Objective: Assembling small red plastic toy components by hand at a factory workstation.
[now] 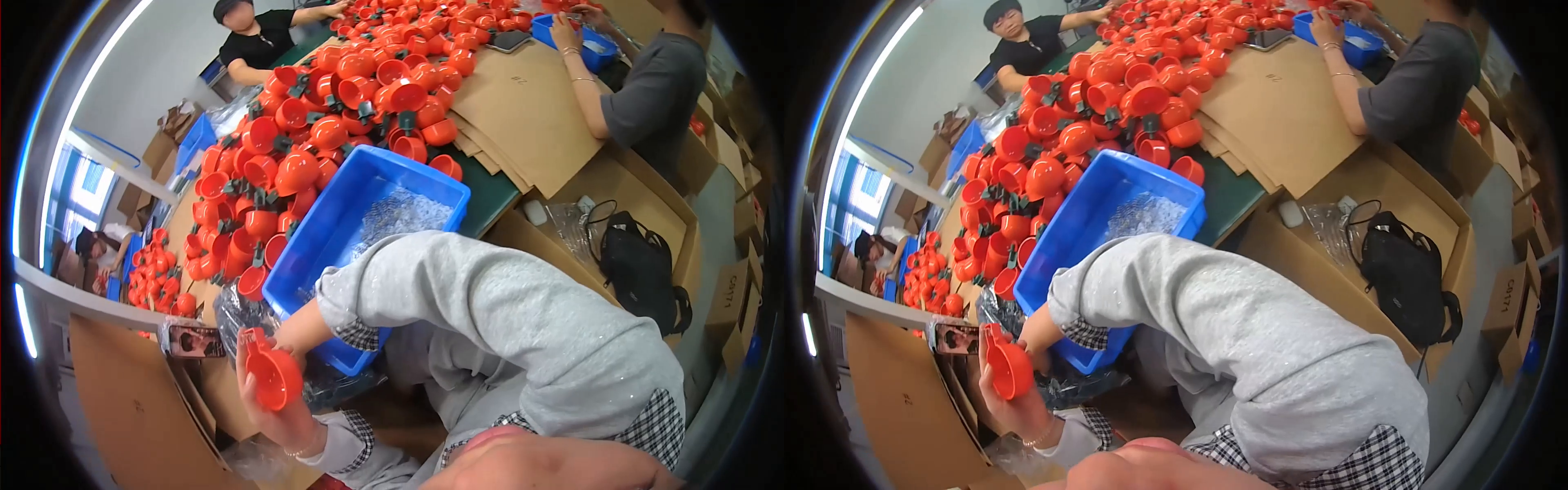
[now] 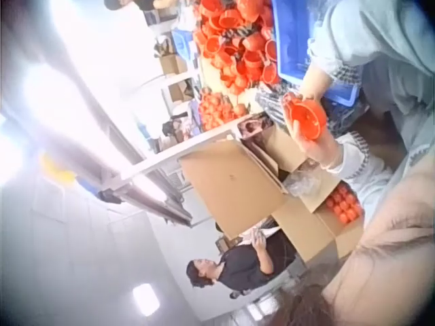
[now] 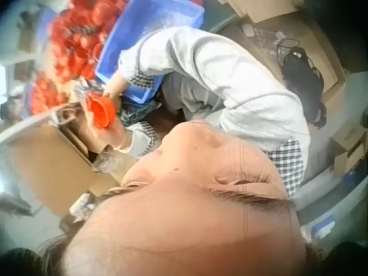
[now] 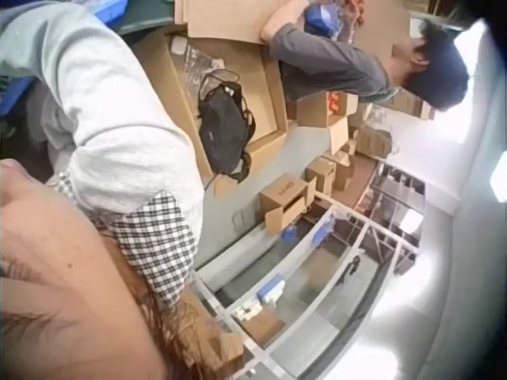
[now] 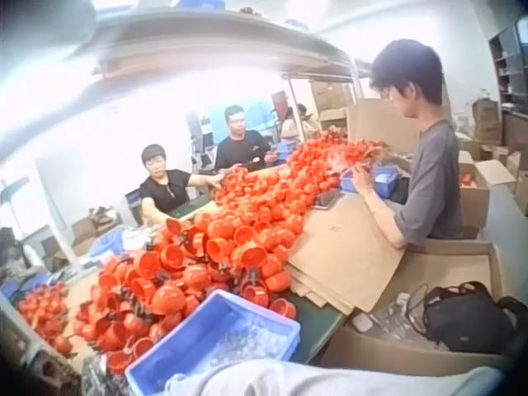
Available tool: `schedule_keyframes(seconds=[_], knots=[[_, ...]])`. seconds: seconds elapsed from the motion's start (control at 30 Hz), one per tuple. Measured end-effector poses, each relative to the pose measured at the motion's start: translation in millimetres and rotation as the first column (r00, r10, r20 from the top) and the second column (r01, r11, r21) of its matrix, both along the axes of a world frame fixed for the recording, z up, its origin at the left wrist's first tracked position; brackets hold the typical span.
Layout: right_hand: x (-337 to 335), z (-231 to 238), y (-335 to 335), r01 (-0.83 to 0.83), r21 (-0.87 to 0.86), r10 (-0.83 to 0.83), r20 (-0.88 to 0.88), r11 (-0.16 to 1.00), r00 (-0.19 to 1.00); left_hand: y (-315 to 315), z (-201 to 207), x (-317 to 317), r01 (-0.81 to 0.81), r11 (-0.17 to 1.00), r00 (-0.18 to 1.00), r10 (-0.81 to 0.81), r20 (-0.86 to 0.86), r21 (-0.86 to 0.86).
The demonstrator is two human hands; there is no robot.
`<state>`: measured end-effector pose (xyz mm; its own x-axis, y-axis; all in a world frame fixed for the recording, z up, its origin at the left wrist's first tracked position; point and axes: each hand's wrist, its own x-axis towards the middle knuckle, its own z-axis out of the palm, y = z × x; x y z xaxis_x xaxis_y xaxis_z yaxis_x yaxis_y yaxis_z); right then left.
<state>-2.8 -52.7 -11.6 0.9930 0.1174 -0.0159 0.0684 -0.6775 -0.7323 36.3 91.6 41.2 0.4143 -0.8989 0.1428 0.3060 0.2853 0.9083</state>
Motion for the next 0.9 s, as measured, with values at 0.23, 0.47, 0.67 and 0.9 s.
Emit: schedule_keyframes(seconds=[0.23, 0.47, 0.67, 0.9], knots=[[32, -80, -15, -0.047, 0.118, -0.001, 0.380, 0.992, 0.925, -25, 1, -12, 0.087, 0.995, 0.993, -0.091, -0.078, -0.047], [16, 4, -35, -0.007, 0.277, -0.089, 0.332, 0.961, 0.939, -25, 8, -8, 0.015, 0.993, 0.990, -0.030, -0.134, -0.114], [-67, 51, -98, 0.277, 0.605, -0.426, 0.115, 0.747, 0.898, -55, 8, -10, 0.129, 0.981, 0.973, -0.154, -0.172, -0.145], [-120, 26, -132, 0.428, 0.488, -0.434, -0.107, 0.761, 0.894, -123, -32, -9, 0.158, 0.987, 0.978, -0.159, -0.133, -0.021]])
